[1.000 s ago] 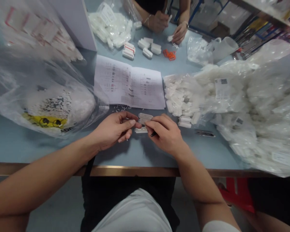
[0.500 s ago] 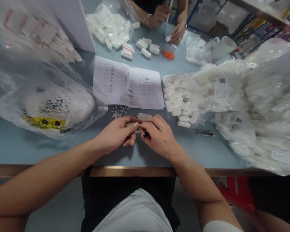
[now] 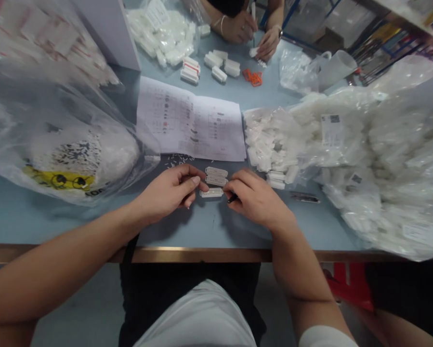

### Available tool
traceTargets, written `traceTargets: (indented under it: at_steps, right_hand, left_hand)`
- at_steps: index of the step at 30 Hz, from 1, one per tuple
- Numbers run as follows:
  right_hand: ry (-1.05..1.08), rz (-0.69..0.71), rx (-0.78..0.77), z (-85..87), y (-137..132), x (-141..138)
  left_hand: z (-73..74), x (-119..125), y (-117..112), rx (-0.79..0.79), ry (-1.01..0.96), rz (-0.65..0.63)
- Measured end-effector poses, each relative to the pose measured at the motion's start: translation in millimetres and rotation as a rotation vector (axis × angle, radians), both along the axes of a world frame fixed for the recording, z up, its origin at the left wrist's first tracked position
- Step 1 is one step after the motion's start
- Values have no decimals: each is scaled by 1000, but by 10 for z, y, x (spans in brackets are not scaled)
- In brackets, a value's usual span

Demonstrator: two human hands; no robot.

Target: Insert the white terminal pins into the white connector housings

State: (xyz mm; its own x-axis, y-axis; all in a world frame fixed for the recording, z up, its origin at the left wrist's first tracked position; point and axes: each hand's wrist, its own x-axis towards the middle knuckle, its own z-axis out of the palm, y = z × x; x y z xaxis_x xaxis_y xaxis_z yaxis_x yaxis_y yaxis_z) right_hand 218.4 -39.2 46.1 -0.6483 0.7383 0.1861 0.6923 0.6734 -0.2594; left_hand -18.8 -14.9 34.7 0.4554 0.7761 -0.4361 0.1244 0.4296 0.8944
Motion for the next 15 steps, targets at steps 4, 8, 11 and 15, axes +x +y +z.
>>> traceTargets:
  at_steps: [4,8,11,15]
  right_hand:
    - [-95,46,-3,-25,4,-12]
    - [-153,63,48,-46,0,-27]
    - [-168,72,52,-53,1,-41]
    - [-205,69,29,-56,-1,-67]
  left_hand:
    - [14,0,1,11,30,-9]
    - [12,-1,7,14,54,-10]
    - [-4,-3,11,13,39,-8]
    - [-1,2,19,2,43,-14]
